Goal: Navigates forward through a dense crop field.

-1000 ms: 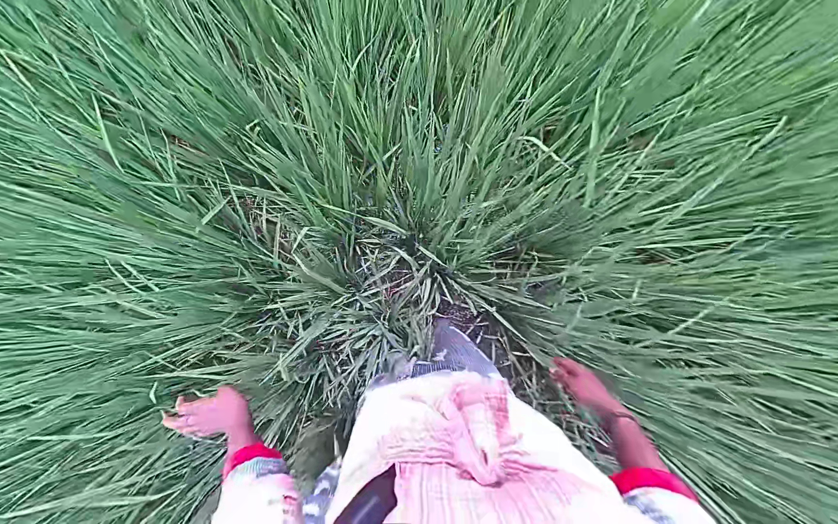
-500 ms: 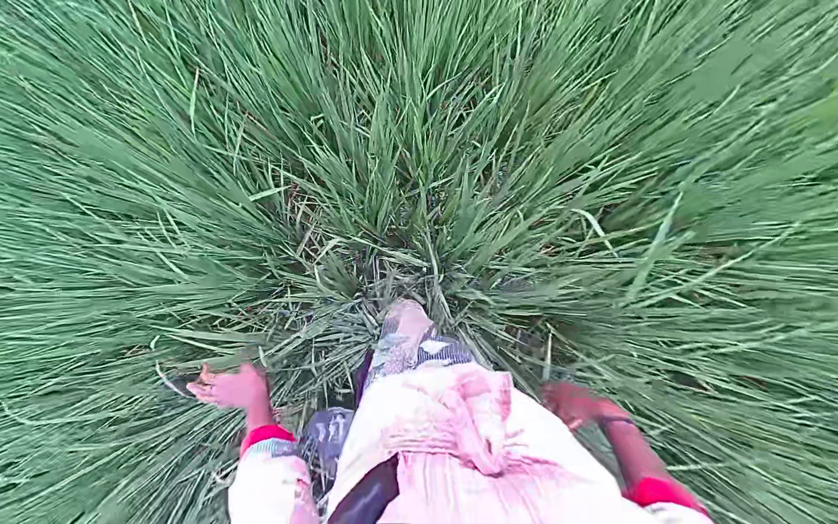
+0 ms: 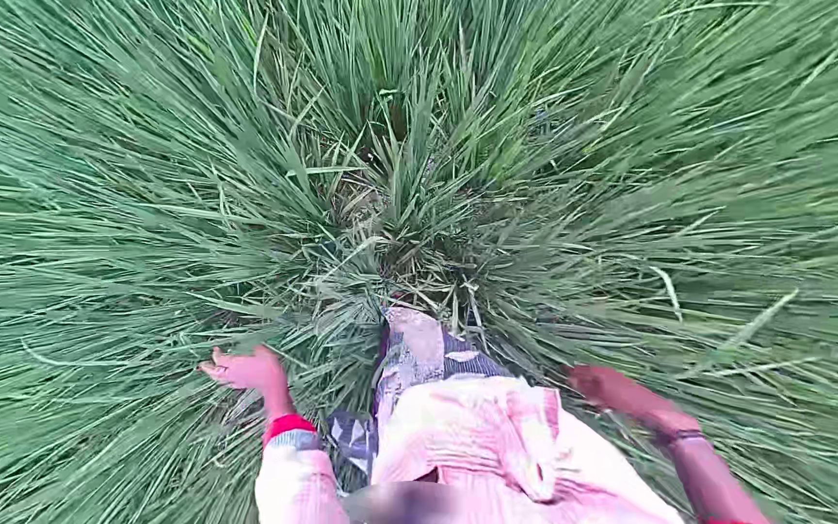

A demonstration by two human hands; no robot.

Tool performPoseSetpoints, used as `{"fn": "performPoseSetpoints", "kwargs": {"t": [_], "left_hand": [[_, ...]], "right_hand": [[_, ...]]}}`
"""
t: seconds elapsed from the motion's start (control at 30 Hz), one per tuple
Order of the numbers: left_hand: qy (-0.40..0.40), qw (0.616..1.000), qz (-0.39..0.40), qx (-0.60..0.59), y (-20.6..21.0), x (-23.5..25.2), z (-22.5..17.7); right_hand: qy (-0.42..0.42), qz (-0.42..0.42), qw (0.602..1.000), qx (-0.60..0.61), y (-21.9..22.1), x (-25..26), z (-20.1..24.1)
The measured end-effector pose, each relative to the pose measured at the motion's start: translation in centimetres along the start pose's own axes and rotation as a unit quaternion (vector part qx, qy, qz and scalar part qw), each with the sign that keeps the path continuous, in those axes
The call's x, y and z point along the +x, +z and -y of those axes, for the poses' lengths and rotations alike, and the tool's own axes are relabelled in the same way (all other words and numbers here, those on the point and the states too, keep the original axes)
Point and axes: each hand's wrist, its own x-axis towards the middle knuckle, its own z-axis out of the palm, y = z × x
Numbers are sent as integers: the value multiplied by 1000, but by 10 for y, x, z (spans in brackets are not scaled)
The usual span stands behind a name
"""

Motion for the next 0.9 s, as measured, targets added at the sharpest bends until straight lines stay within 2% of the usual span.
{"fn": "performPoseSetpoints", "kwargs": {"t": [0.13,0.3,0.43,0.5,0.7,0.8,0.9], "left_hand": [[4,999,-17,-36,2,31,-17],[28,999,-13,-21,1,87,-33],[56,998,-2,-22,4,126,-65],[75,997,-1,-20,9,144,-88],[158,985,-7,-65,37,159,-157],[187,981,2,-54,54,146,-188],[182,981,26,-62,54,130,-200]], "right_hand": [[26,3,1000,-14,-16,0,33],[-53,-20,998,-9,-26,8,73],[-51,-56,997,-3,-23,10,98],[-44,-99,994,9,-17,8,104],[29,-203,967,152,15,-32,84],[101,-232,949,186,29,-66,52],[138,-261,937,189,33,-91,22]]}}
